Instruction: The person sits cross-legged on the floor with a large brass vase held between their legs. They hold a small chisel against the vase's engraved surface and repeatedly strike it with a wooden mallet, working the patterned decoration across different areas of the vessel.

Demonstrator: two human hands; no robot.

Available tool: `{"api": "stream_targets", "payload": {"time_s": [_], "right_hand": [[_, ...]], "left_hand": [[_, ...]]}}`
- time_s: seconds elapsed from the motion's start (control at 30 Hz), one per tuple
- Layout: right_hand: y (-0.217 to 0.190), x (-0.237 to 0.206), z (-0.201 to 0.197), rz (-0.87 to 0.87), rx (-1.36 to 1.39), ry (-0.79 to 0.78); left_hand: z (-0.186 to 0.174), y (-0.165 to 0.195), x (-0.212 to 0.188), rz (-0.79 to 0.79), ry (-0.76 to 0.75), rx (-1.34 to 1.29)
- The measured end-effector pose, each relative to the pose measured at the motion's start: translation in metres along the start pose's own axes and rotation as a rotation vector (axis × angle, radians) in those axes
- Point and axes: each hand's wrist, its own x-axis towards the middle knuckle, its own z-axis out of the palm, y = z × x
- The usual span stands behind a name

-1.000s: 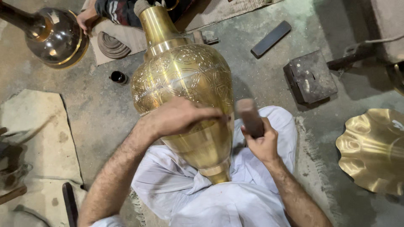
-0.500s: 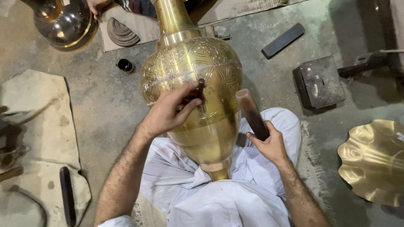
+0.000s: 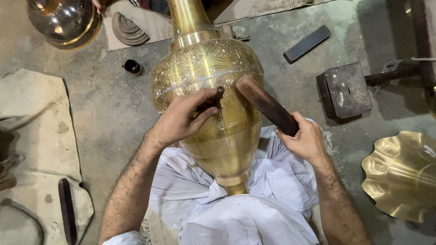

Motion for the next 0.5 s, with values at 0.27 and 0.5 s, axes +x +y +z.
{"api": "stream_targets", "payload": {"time_s": [0.27, 0.5], "right_hand": [[-0.035, 0.029, -0.034, -0.248, 0.463, 0.085], [-0.091, 0.044, -0.067, -0.528, 0.186, 0.065]], "left_hand": [[0.006, -0.009, -0.003, 0.087, 0.055, -0.002], [0.011, -0.018, 0.002, 0.169, 0.004, -0.032]]}}
